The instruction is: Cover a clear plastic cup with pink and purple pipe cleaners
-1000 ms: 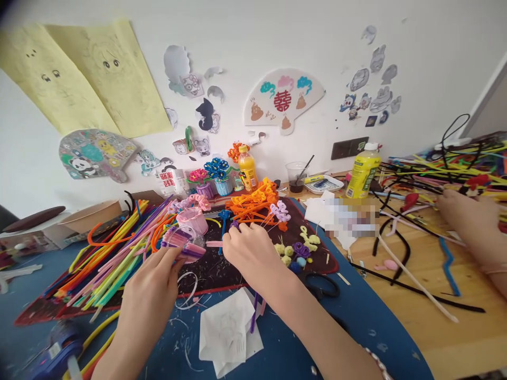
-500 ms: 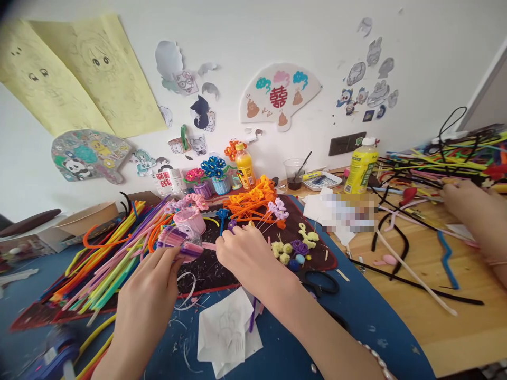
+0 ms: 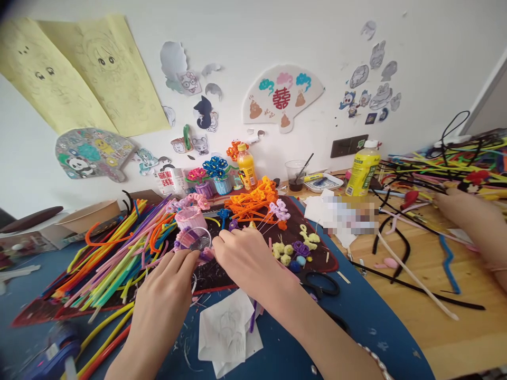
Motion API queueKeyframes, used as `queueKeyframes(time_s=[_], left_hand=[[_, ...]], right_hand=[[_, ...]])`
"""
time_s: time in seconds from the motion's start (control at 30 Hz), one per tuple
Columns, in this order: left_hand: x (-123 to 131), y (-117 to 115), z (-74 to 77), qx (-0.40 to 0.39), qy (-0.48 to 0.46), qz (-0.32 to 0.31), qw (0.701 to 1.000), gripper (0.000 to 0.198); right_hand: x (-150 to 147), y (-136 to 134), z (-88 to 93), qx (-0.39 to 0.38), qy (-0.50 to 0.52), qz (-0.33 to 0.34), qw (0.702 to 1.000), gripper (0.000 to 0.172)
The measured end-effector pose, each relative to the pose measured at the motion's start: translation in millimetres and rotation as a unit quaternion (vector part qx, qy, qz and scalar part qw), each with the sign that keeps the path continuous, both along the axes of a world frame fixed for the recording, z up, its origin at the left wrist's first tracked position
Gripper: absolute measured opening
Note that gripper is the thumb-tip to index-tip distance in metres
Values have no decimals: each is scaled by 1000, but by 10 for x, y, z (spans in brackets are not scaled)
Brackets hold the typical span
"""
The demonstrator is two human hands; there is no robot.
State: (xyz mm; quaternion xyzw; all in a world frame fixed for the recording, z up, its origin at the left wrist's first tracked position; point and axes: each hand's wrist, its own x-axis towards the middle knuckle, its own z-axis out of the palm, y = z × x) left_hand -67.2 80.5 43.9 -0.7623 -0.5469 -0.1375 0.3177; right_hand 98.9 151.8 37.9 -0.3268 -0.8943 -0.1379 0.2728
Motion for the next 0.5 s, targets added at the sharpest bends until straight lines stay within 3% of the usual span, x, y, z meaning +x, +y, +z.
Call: queueKeyframes(time_s=[0.5], left_hand=[[-13, 11, -20, 9, -13, -40, 999, 34]], right_hand=[[34, -33, 116, -53, 29, 10, 998, 18]])
